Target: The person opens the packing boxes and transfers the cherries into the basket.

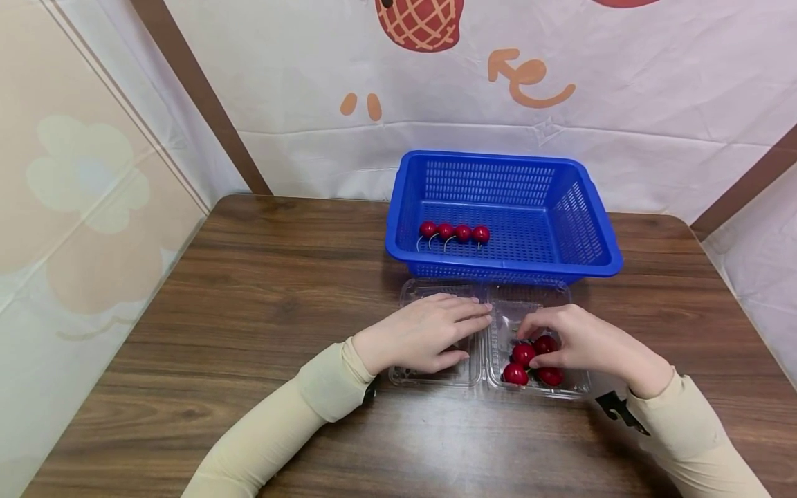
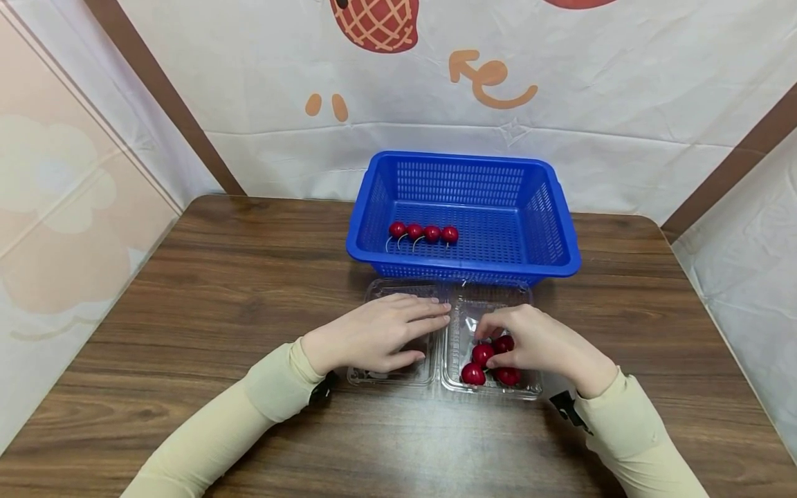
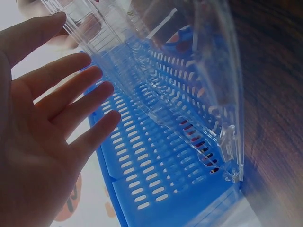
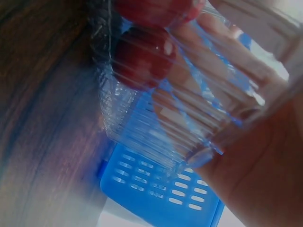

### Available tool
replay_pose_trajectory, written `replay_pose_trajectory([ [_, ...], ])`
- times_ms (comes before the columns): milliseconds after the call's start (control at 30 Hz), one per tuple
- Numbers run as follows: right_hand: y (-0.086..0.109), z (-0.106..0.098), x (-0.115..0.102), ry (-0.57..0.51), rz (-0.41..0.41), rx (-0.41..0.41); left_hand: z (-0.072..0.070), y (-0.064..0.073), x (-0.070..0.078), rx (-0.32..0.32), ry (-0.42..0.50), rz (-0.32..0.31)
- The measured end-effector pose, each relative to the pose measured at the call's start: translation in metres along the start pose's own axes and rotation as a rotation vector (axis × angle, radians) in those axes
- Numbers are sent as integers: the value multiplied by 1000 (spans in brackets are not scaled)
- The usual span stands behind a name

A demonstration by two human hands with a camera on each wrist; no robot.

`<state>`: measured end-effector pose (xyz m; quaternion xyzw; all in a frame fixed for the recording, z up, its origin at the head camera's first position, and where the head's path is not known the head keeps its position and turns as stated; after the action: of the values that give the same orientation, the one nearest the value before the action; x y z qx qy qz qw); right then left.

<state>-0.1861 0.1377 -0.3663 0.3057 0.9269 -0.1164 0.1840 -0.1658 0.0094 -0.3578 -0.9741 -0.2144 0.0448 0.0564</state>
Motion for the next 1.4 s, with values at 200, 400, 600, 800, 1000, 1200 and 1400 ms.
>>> replay_pose_trajectory([
  [200, 1, 5, 1, 21, -3, 0, 0, -1, 0, 1, 2, 4],
  [400, 1, 7, 1, 41, -8, 15, 0, -1, 0, -2, 9, 2],
  [600, 0, 6, -2, 54, -37, 42, 1, -1, -1, 1, 19, -1],
  [800, -1, 7, -3, 58, -53, 61, 0, -1, -1, -2, 13, 1],
  [1000, -1, 10, -1, 55, -22, 47, 2, -1, 0, -14, 6, 3],
  [1200, -2, 11, -2, 48, -33, 49, 2, -1, 0, -14, -5, 1],
  [1400, -2, 12, 0, 53, -27, 51, 2, -1, -1, -13, -10, -5],
])
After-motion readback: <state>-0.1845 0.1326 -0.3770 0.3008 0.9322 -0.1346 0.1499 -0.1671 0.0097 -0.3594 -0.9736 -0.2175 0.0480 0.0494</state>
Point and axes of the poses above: each hand's wrist, its own y-axis away from the middle knuckle, its own z-axis out of the palm, x = y × z, the point moved 9 cm from there along -y, towards the middle knuckle, and after that the axes turned 1 degree about x, right-handed, at the moved point
